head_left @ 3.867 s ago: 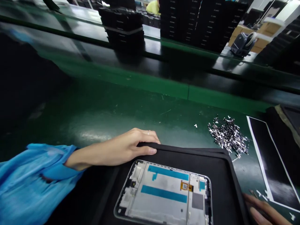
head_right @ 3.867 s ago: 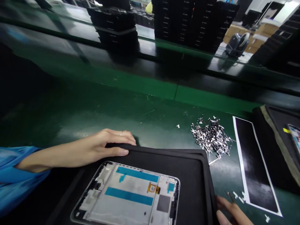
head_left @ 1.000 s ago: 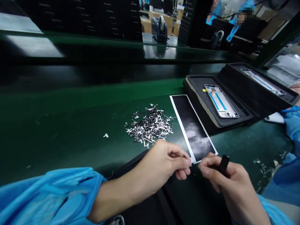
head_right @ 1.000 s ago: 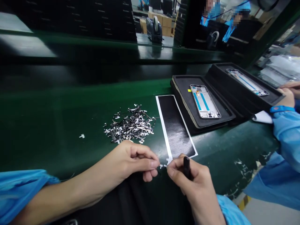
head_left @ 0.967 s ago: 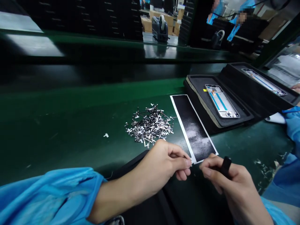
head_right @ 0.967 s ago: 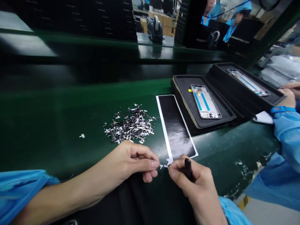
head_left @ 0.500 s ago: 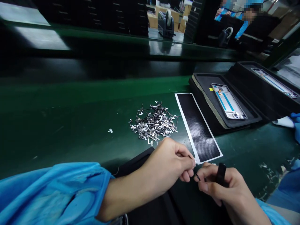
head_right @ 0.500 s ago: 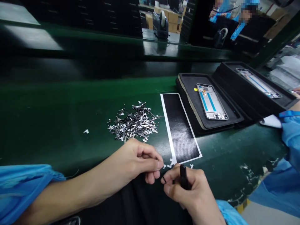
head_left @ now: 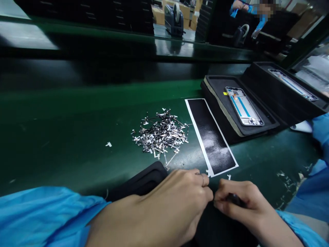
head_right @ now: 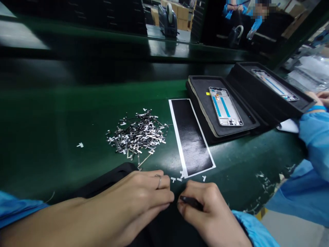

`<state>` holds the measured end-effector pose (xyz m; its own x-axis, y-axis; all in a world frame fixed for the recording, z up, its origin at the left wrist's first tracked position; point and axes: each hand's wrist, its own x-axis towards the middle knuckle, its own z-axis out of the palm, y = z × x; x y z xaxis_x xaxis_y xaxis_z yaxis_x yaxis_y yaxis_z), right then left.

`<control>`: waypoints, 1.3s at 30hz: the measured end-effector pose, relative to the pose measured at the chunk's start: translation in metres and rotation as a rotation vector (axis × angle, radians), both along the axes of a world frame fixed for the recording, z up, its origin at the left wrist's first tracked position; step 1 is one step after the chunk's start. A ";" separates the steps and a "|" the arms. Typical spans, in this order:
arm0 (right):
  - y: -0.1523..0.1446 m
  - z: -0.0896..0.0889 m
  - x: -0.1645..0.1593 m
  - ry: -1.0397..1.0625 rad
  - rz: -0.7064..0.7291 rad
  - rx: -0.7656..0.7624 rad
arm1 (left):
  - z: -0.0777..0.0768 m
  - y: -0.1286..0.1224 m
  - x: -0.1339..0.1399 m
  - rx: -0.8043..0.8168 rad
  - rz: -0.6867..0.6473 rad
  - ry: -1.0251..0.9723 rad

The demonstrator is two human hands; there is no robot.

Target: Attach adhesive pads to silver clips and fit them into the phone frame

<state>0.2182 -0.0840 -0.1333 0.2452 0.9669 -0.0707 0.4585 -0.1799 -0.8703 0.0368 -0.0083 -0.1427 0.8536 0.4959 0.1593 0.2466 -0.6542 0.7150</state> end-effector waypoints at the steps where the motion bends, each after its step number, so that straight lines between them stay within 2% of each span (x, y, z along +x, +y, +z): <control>1: -0.001 0.002 0.002 -0.052 0.010 0.023 | -0.004 -0.002 -0.002 0.032 -0.001 0.024; 6: -0.002 0.013 0.013 -0.299 0.151 0.132 | -0.010 0.004 -0.008 0.099 -0.087 0.097; 8: -0.004 0.016 0.019 -0.387 0.215 0.196 | -0.010 0.006 -0.008 0.106 -0.076 0.106; 11: -0.012 0.014 0.028 -0.426 0.179 0.281 | -0.011 0.004 -0.007 0.156 -0.055 0.094; 15: -0.021 0.006 0.037 -0.403 0.174 0.206 | -0.006 0.002 0.006 0.324 -0.101 0.039; 18: -0.021 0.002 0.041 -0.305 0.094 0.048 | -0.005 0.004 0.024 0.469 -0.210 0.105; 20: -0.016 -0.001 0.044 -0.199 -0.010 -0.036 | -0.008 0.005 0.035 0.531 -0.234 0.160; 22: -0.011 -0.005 0.047 -0.094 -0.147 -0.034 | -0.013 0.004 0.042 0.545 -0.234 0.182; 24: -0.005 -0.012 0.051 0.012 -0.291 0.033 | -0.018 0.005 0.044 0.551 -0.256 0.197; 26: 0.000 -0.019 0.054 0.088 -0.376 0.086 | -0.022 0.005 0.045 0.547 -0.289 0.202; 30: 0.003 -0.029 0.056 0.128 -0.426 0.130 | -0.025 0.007 0.046 0.530 -0.327 0.211; 39: 0.003 -0.032 0.054 0.155 -0.467 0.153 | -0.030 0.007 0.050 0.572 -0.372 0.188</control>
